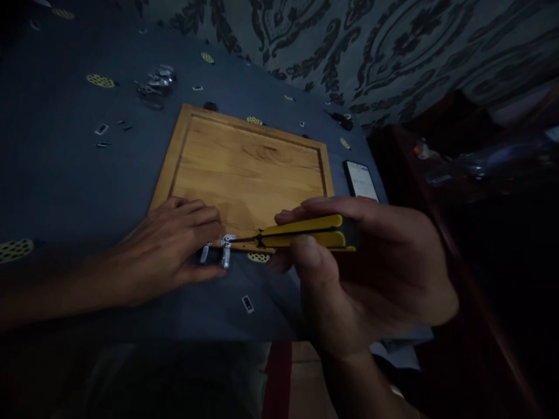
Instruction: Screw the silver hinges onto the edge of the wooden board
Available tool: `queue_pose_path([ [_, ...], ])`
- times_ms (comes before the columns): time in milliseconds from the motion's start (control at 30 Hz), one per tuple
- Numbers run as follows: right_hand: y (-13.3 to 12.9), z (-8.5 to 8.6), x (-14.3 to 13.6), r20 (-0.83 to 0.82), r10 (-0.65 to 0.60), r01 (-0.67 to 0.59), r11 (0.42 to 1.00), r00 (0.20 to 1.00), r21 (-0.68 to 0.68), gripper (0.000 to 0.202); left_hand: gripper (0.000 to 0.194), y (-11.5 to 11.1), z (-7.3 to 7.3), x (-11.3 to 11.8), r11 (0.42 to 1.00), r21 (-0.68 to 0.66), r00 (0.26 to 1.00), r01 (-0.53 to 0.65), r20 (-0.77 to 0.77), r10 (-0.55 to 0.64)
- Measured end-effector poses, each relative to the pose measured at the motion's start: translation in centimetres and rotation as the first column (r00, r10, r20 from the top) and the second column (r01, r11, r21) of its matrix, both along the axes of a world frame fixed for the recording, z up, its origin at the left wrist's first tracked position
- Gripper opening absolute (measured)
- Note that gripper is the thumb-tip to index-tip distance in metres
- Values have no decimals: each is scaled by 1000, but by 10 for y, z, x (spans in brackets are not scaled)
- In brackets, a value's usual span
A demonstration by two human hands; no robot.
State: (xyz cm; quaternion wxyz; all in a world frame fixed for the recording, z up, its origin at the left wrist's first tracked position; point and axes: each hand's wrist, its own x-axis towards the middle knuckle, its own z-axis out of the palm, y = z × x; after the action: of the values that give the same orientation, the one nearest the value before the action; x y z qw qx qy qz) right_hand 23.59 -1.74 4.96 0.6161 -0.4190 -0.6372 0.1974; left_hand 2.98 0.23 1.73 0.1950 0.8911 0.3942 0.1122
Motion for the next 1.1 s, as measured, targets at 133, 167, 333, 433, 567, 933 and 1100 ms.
queue_pose_path([
  [133, 1, 4, 0, 48, -12, 10, 998, 999, 57, 14, 32, 1, 1, 1, 1000, -31, 1000, 2, -26, -3],
  [167, 2, 4, -1, 72, -31, 26, 997, 997, 70, 13, 31, 1, 2, 1, 999, -37, 1000, 3, -29, -4],
  [333, 2, 5, -2, 60, -45, 42, 998, 997, 50, 10, 29, 2, 4, 2, 999, -41, 1000, -7, -26, 6],
  [433, 3, 1, -1, 22, -10, 9, 998, 1000, 55, 12, 28, 1, 3, 2, 999, -35, 1000, -4, -13, 4],
  [567, 4, -7, 4, 6, 3, -4, 998, 1000, 56, 24, 28, 1, 4, 2, 999, -40, 1000, -7, -12, 7],
  [933, 3, -2, -2, 57, -53, 47, 993, 997, 108, 18, 28, 1, 3, 2, 1000, -28, 1000, 1, -8, -1],
  [1100, 4, 1, 0, 95, -55, 43, 992, 994, 122, 19, 30, 1, 4, 3, 999, -46, 1000, -5, -22, 4],
])
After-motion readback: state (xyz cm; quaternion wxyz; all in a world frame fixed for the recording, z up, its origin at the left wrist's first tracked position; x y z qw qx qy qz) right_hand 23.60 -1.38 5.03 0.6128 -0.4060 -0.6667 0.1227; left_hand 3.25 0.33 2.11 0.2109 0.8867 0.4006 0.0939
